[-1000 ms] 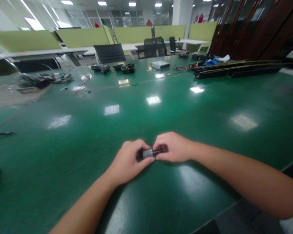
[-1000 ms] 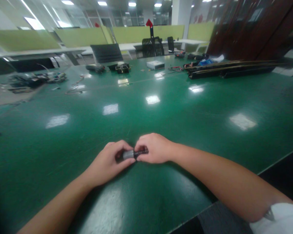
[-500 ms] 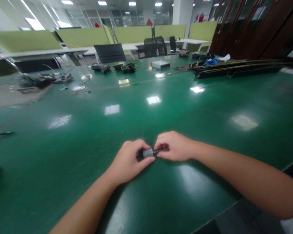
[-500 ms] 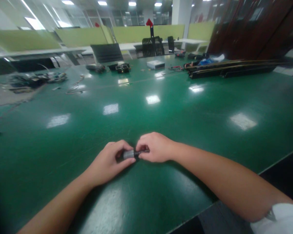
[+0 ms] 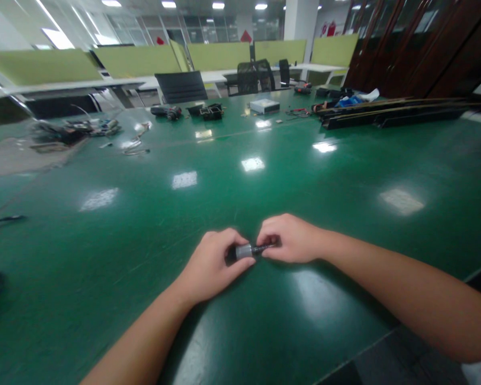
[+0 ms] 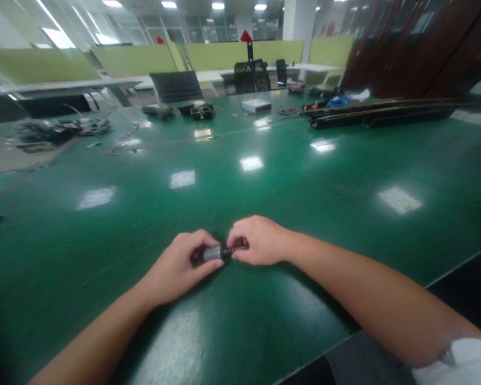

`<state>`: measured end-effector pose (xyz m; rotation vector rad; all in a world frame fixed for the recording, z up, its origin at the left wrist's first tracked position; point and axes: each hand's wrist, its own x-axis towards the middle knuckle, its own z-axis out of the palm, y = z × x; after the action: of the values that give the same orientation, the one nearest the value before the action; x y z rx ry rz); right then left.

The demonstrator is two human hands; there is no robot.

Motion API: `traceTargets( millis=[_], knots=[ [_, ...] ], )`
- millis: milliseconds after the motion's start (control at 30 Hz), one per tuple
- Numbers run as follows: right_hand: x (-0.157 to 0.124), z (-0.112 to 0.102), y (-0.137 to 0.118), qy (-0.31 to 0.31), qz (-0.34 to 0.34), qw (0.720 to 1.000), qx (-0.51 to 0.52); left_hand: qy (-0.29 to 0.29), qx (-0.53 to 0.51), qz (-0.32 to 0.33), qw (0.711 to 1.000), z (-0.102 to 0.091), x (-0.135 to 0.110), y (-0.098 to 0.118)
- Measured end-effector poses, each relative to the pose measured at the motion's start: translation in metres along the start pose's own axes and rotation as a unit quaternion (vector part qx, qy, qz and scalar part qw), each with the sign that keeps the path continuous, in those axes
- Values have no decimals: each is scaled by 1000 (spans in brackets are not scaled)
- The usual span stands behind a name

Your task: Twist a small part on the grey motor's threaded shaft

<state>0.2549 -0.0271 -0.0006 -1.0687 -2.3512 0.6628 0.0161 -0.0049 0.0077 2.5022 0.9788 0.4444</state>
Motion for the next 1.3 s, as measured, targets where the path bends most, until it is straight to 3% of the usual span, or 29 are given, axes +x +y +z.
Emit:
traceTargets(
  millis=[933, 1300],
  knots=[
    [-6, -15, 7, -34, 21, 999, -15, -4, -2, 1, 1000, 1, -3, -4],
    [-11, -28, 14, -55, 72, 996, -24, 0, -6, 3, 1000, 0, -6, -6]
  ],
)
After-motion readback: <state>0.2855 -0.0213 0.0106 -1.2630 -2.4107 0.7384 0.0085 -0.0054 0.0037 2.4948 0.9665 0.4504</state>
